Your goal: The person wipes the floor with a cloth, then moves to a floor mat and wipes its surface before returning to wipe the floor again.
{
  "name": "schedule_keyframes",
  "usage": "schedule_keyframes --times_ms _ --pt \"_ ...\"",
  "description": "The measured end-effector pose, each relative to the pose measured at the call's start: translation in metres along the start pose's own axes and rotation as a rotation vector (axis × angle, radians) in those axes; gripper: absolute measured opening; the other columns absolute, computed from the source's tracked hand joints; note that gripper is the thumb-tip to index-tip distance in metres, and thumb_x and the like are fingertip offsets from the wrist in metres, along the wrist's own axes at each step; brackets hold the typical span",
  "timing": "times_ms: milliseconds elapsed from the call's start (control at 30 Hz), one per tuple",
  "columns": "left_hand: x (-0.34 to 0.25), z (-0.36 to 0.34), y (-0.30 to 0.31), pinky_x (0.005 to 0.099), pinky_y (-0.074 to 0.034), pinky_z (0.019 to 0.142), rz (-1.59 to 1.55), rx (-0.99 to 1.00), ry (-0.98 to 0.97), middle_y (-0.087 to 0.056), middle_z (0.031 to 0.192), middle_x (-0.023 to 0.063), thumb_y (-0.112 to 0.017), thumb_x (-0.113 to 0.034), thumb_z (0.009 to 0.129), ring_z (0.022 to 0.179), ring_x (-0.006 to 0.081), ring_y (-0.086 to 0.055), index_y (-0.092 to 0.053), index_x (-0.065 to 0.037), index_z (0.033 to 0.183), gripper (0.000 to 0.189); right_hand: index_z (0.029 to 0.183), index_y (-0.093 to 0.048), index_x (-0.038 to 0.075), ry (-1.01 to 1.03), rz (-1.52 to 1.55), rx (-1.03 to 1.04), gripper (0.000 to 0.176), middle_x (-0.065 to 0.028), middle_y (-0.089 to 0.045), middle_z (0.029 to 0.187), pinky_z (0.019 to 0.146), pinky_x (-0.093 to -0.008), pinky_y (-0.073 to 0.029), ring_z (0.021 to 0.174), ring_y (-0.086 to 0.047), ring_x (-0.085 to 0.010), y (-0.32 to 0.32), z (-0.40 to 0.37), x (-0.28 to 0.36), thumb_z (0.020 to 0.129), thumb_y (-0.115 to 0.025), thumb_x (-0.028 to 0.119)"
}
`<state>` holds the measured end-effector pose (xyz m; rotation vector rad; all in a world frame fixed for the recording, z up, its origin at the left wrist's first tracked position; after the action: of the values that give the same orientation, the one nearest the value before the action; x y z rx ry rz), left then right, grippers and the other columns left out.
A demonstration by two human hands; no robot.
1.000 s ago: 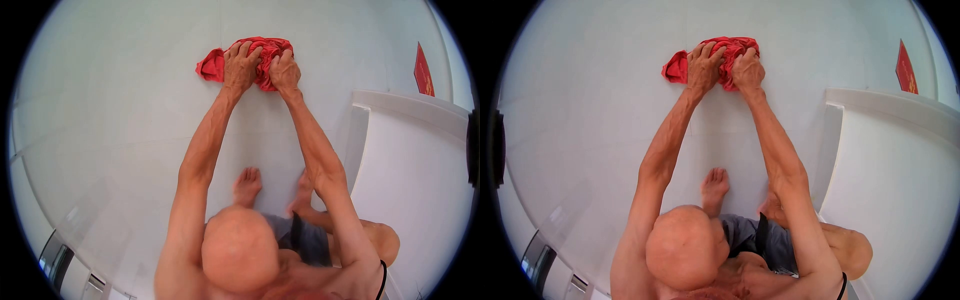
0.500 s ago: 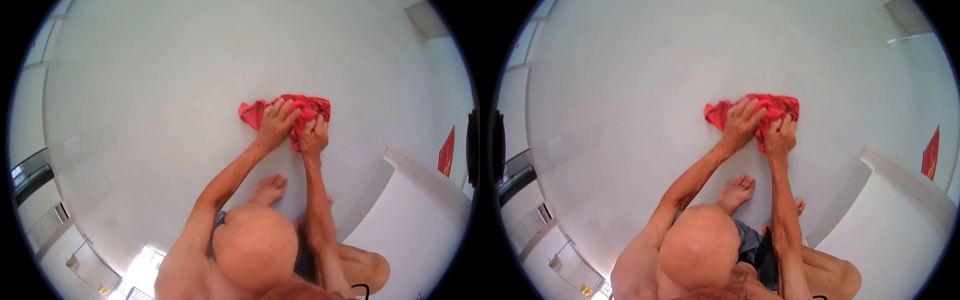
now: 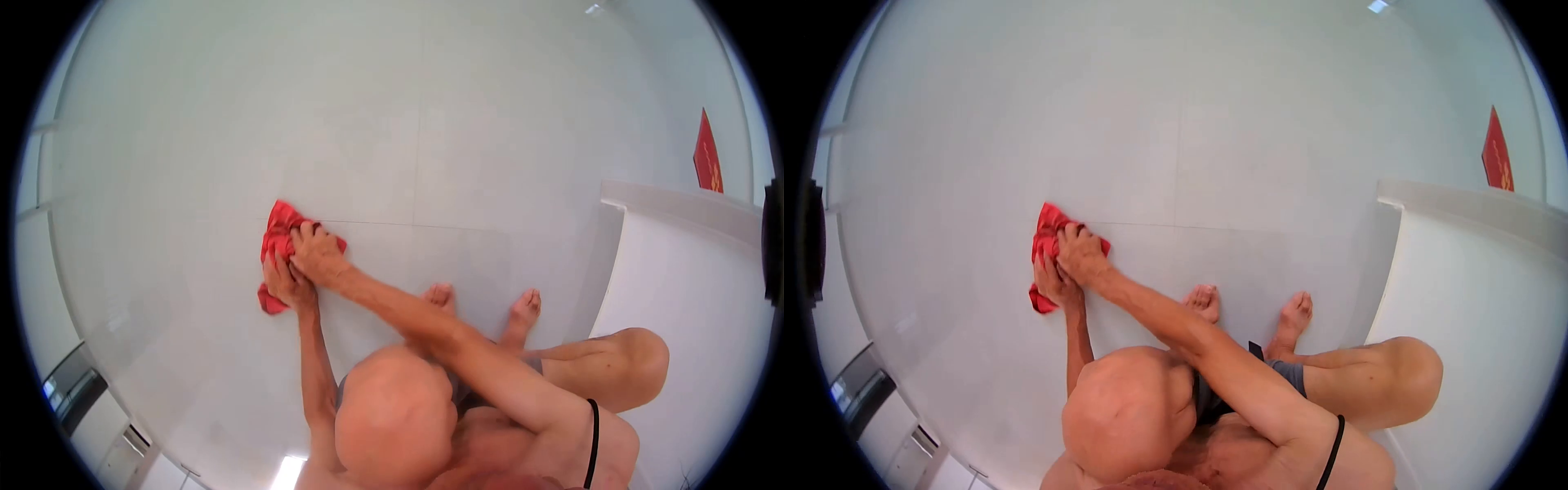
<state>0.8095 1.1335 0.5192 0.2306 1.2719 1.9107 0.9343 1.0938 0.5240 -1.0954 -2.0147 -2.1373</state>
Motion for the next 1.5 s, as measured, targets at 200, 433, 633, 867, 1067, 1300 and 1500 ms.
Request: schedule_keyframes --times_ms 200,433,633,867,1067,1300,1500 --pt "-0.063 0.035 -0.023 0.0557 -0.055 0.099 -0.034 -0.009 0.093 -0.069 0.138 0.0232 -0.078 -0.019 0.097 0.119 0.0465 -0.067 -0.068 -0.002 0.138 0.046 0.119 -0.067 0.000 0.007 -0.068 0.022 0.037 -0.0219 -0.063 0.116 0.070 -0.0425 -0.062 0.097 -0.068 -0.0327 0.025 0.016 -0.034 0.092 -0.073 0.023" --pt "-0.222 0.118 -0.136 0.0608 -0.047 0.109 -0.161 0.042 -0.153 -0.063 0.147 0.0194 -0.076 -0.025 0.096 0.136 0.0432 -0.058 -0.069 -0.009 0.139 0.047 0.122 -0.064 -0.001 -0.264 0.018 -0.258 0.038 -0.0256 -0.063 0.116 0.084 -0.0494 -0.061 0.107 -0.068 -0.0405 0.141 0.035 -0.219 0.099 -0.068 0.030" --pt "-0.395 0.069 -0.201 0.0610 -0.042 0.113 -0.503 0.251 -0.304 -0.058 0.154 0.0192 -0.071 -0.023 0.096 0.145 0.0445 -0.051 -0.068 -0.009 0.140 0.047 0.135 -0.065 0.009 -0.651 -0.057 -0.443 0.039 -0.0264 -0.063 0.120 0.090 -0.0583 -0.057 0.109 -0.066 -0.0457 0.181 -0.080 -0.386 0.101 -0.066 0.030" --pt "-0.429 0.035 -0.158 0.0556 -0.042 0.114 -0.697 0.326 -0.519 -0.057 0.155 0.0183 -0.071 -0.021 0.096 0.145 0.0419 -0.051 -0.069 -0.010 0.139 0.044 0.136 -0.070 0.005 -0.963 -0.204 -0.590 0.046 -0.0257 -0.066 0.113 0.078 -0.0555 -0.060 0.096 -0.072 -0.0442 0.187 -0.170 -0.378 0.102 -0.063 0.035" --pt "-0.355 0.073 -0.143 0.0531 -0.042 0.114 -0.634 0.294 -0.453 -0.059 0.154 0.0153 -0.071 -0.019 0.096 0.145 0.0378 -0.053 -0.070 -0.012 0.139 0.044 0.135 -0.069 0.004 -0.790 -0.261 -0.556 0.044 -0.0245 -0.065 0.109 0.075 -0.0563 -0.060 0.093 -0.071 -0.0450 0.175 -0.107 -0.326 0.103 -0.061 0.034" --pt "-0.179 0.089 -0.064 0.0522 -0.041 0.115 -0.457 0.142 -0.107 -0.058 0.159 0.0150 -0.076 -0.020 0.099 0.148 0.0385 -0.051 -0.073 -0.014 0.141 0.043 0.144 -0.061 0.001 -0.376 -0.086 -0.350 0.051 -0.0254 -0.057 0.119 0.083 -0.0539 -0.059 0.107 -0.065 -0.0476 0.144 -0.013 -0.160 0.105 -0.067 0.033" --pt "-0.129 0.058 -0.051 0.0556 -0.039 0.117 -0.322 0.122 0.030 -0.056 0.162 0.0168 -0.075 -0.017 0.097 0.150 0.0411 -0.049 -0.073 -0.015 0.142 0.045 0.142 -0.062 0.003 -0.200 -0.013 -0.312 0.048 -0.0217 -0.055 0.125 0.089 -0.0519 -0.059 0.114 -0.065 -0.0443 0.104 -0.013 -0.117 0.103 -0.071 0.030"
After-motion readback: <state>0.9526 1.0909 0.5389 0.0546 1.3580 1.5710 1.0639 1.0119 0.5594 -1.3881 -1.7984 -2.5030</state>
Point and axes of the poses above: each hand's wrist, its own z-axis towards the middle knuckle, its own y-axis out of the back of the hand, x = y × z, the point moved 5 cm from there along z, towards the middle knuckle
